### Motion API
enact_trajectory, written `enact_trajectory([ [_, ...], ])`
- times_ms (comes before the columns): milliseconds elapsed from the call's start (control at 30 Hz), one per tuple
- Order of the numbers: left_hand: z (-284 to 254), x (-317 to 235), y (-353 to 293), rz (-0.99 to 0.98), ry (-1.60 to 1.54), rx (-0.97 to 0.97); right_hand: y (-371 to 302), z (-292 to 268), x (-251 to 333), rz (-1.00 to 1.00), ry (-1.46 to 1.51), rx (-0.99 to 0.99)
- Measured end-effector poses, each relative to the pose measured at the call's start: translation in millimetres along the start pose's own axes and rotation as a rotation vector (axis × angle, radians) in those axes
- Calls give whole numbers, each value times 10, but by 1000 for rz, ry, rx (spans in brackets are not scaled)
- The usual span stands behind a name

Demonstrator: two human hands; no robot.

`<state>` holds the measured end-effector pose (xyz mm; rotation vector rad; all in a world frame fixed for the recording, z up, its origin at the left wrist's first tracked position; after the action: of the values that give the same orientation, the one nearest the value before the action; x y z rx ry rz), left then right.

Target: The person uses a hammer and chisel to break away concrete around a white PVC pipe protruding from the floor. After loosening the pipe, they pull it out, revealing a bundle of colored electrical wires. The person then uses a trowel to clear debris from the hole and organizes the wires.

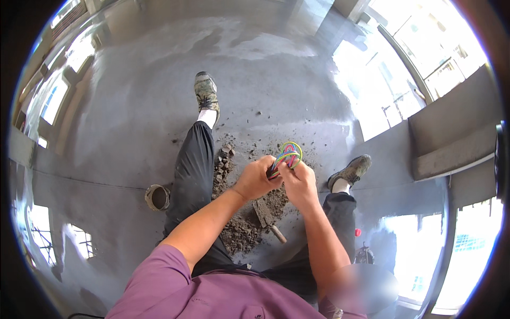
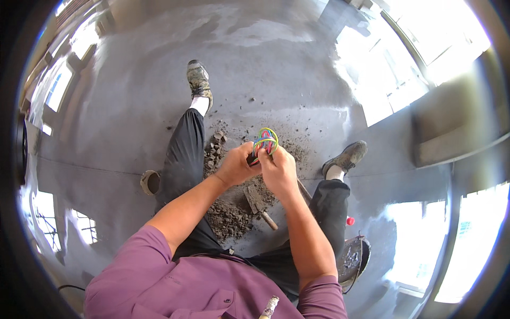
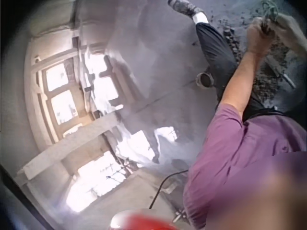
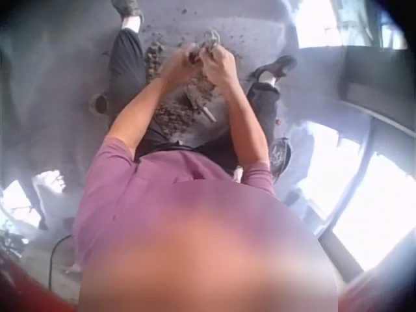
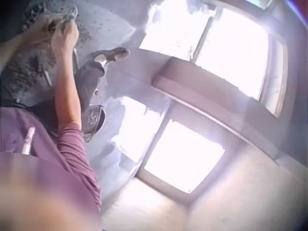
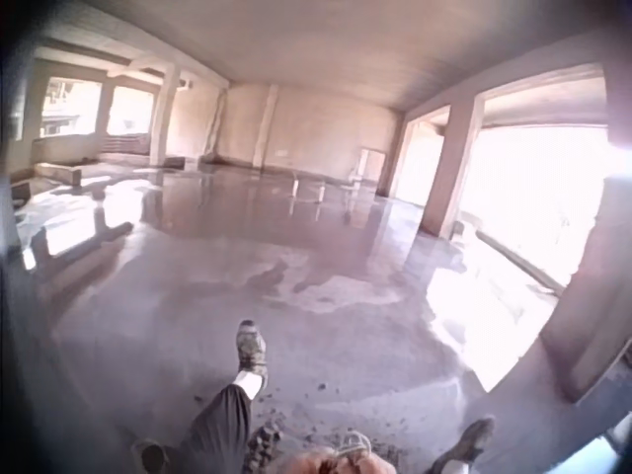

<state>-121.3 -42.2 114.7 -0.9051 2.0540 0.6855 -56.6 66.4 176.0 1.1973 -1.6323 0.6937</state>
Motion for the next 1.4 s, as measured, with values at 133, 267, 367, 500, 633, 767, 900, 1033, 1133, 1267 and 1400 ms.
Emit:
enact_trajectory([
  [133, 1, -47, 1, 58, -43, -11, -55, 21, -222, 170, 411, -24],
  [267, 18, -7, -11, 108, -33, 8, -134, 63, -254, 381, 591, 90],
  [367, 69, 11, -64, 102, -76, -10, -178, 57, -351, 352, 772, 152],
  [500, 40, -27, -90, 193, -102, 2, -190, 58, -155, 248, 667, 94],
  [633, -129, -224, -12, 376, -312, 214, -158, -119, -311, 198, 329, 163],
  [767, -79, -165, 90, 74, -403, 636, -143, -168, -235, 137, 54, 152],
  [900, -249, -416, 94, 274, 99, 472, -160, -78, 13, 0, -150, 149],
  [1033, -248, -350, 98, 285, 23, 381, -191, -51, 27, -98, -119, 76],
  [1133, -356, -453, 80, 285, 48, 289, -221, -7, -63, -121, -92, 88],
  [1267, -377, -518, 14, 361, 226, 118, -263, 31, -132, -223, -95, 13],
  [1400, -368, -518, 32, 342, 260, 187, -240, -20, -95, -137, -18, 30],
])
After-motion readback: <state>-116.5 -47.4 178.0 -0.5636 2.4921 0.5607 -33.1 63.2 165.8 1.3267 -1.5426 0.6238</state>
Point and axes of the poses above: each hand's wrist, its own y-axis towards the middle knuckle, its own z-axis out of the palm, x = y × z, the point moved 7 cm from there along y, towards the middle knuckle, and after that the axes turned 11 degrees about y, right-handed, at the moved point
